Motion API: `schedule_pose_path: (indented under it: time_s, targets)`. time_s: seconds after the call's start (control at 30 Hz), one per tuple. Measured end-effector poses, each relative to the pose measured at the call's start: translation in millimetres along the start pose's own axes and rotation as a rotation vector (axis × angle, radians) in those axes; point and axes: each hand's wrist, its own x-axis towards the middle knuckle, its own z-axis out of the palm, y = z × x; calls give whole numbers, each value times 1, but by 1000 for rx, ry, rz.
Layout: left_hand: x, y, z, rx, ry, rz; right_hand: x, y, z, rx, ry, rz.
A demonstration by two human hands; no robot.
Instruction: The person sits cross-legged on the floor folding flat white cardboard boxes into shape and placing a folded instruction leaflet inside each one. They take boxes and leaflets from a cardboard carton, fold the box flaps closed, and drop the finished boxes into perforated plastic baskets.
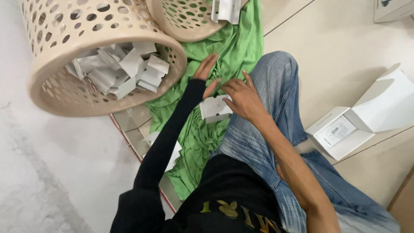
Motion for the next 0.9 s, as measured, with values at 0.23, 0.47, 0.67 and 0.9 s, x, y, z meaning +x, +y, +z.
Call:
schedule_pose_path:
  time_s: [0.23,0.47,0.67,0.9]
  targets:
    - [254,-147,78,940,315,154,-40,3,-45,50,100,100]
    - [237,34,8,-452,-559,-83,-119,0,-129,176,516,399]
    - [76,125,150,-1533,-1251,-334,-195,-25,-170,301,665,681]
    - [73,251,206,-651,-735,38,-345,12,-147,202,609,784]
